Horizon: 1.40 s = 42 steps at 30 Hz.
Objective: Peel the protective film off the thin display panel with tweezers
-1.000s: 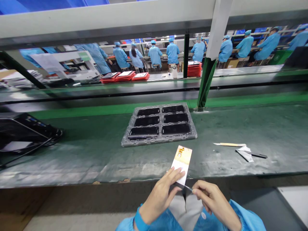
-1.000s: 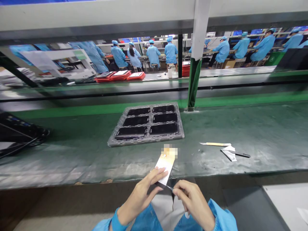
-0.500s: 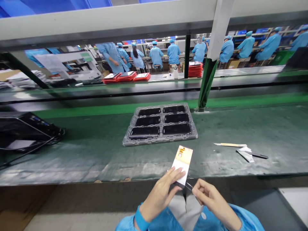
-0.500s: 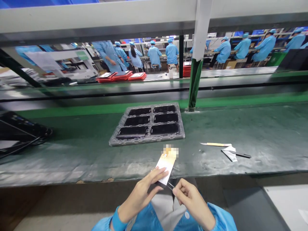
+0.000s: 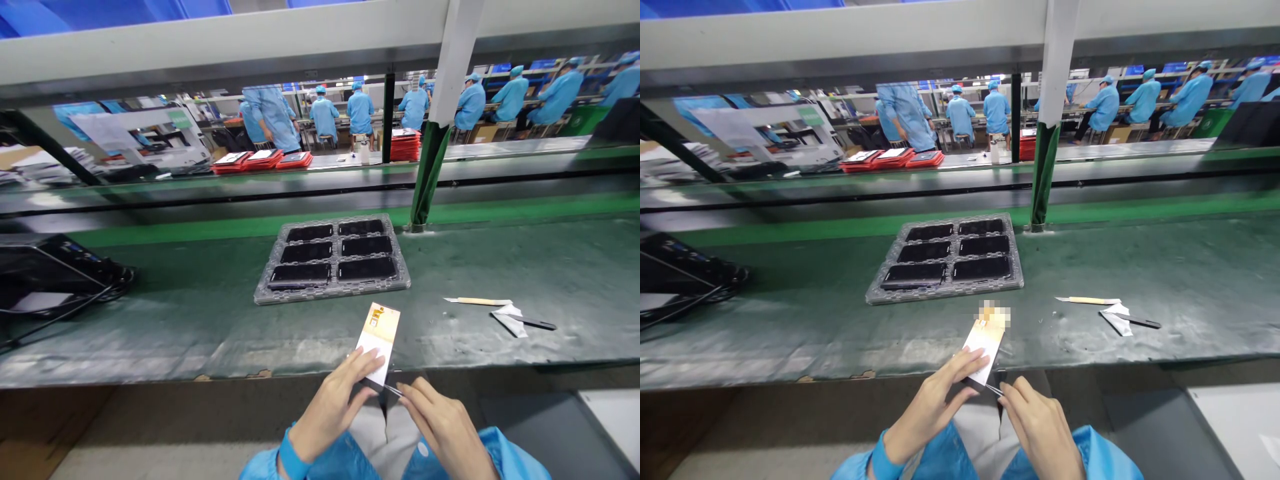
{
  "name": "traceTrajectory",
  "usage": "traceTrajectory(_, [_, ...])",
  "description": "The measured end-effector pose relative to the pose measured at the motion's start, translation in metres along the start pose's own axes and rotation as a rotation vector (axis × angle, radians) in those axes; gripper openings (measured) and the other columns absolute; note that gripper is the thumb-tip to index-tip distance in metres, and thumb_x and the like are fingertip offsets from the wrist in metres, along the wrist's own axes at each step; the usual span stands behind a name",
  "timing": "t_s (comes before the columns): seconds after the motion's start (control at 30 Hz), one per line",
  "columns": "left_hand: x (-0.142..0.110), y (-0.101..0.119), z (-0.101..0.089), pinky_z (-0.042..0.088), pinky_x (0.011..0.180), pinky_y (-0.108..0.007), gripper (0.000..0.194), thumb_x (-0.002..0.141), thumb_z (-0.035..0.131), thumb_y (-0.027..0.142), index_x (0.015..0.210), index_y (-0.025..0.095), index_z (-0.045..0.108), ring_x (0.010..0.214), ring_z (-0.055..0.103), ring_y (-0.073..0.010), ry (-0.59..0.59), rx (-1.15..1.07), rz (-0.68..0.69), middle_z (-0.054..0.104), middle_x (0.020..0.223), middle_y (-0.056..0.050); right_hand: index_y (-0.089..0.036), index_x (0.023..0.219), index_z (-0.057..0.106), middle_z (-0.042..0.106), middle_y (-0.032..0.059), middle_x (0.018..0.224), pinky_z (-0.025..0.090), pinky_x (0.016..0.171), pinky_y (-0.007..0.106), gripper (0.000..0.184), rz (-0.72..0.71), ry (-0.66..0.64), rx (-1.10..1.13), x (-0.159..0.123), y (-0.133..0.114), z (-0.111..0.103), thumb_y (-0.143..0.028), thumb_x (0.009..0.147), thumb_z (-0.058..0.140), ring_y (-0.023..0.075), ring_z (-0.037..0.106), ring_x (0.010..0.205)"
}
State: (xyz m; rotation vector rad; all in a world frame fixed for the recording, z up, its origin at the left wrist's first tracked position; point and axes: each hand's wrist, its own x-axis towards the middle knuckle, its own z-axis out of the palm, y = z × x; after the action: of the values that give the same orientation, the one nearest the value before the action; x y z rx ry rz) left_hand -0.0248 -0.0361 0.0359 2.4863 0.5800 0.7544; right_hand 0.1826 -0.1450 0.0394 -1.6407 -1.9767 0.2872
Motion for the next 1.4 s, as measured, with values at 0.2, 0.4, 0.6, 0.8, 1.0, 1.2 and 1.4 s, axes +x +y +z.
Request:
traceTrajectory(0.2, [0.0,0.0,0.0,0.042,0.115,-0.038,0.058,0.102,0.047,0.022,0.155,0.026,0.024,0.14,0.045,-0.0204,0.002,0.002,0.004,0.063,0.138,-0.005,-0.02,0.086,0.066,0.065,0.0037,0.077,0.045,0.059,0.025,0.048,0.112,-0.029,0.229,0.005,-0.003,-0.003,-0.041,0.106,0.028,0.0155,0.067,0.066])
traceTrajectory(0.4, [0.0,-0.002,0.0,0.041,0.115,-0.038,0.059,0.102,0.048,0.023,0.155,0.027,0.023,0.139,0.046,-0.0202,-0.01,-0.006,0.005,0.062,0.138,-0.004,-0.017,0.07,0.062,0.043,-0.0071,0.052,0.019,0.041,0.024,0.059,0.617,-0.303,1.021,0.017,0.001,0.003,-0.075,0.077,0.058,0.006,0.03,0.04])
traceTrajectory(0.6, [0.0,-0.002,0.0,0.041,0.115,-0.037,0.058,0.102,0.047,0.023,0.155,0.027,0.023,0.14,0.045,-0.02,-0.002,-0.005,0.019,0.063,0.138,-0.004,-0.015,0.072,0.065,0.041,-0.0095,0.05,0.008,0.04,0.024,0.061,0.723,-0.359,1.282,0.02,0.009,0.009,-0.076,0.067,0.068,0.0016,0.018,0.035])
traceTrajectory(0.8, [-0.001,-0.002,0.0,0.043,0.114,-0.038,0.054,0.103,0.045,0.026,0.154,0.027,0.025,0.138,0.047,-0.0194,-0.005,0.011,0.007,0.063,0.138,-0.004,-0.018,0.091,0.069,0.061,0.0,0.069,0.04,0.056,0.024,0.046,0.488,-0.167,0.836,0.007,0.007,0.003,-0.062,0.089,0.055,0.0134,0.054,0.061])
traceTrajectory(1.0, [0.006,0.005,0.002,0.041,0.116,-0.04,0.036,0.102,0.045,0.018,0.138,0.02,0.048,0.136,0.05,-0.0202,0.065,0.087,0.084,0.062,0.139,-0.008,-0.024,0.098,0.067,0.07,0.0025,0.087,0.049,0.067,0.024,0.025,0.274,0.015,0.449,-0.003,0.004,-0.004,-0.039,0.1,0.048,0.0167,0.067,0.074])
traceTrajectory(1.2, [0.015,0.014,0.01,0.045,0.113,-0.039,0.022,0.101,0.046,0.014,0.118,0.017,0.059,0.135,0.051,-0.021,0.125,0.17,0.108,0.064,0.135,-0.01,-0.024,0.1,0.066,0.069,0.0001,0.081,0.051,0.059,0.019,0.018,0.185,0.146,0.311,-0.003,0.004,-0.006,-0.034,0.1,0.051,0.0127,0.065,0.062])
traceTrajectory(1.4, [0.023,0.021,0.02,0.049,0.11,-0.039,0.019,0.1,0.046,0.012,0.114,0.015,0.059,0.131,0.056,-0.0221,0.163,0.257,0.112,0.067,0.131,-0.011,-0.025,0.096,0.066,0.07,0.0002,0.08,0.054,0.062,0.018,0.02,0.243,0.23,0.329,-0.005,0.006,-0.006,-0.036,0.1,0.05,0.0136,0.068,0.064])
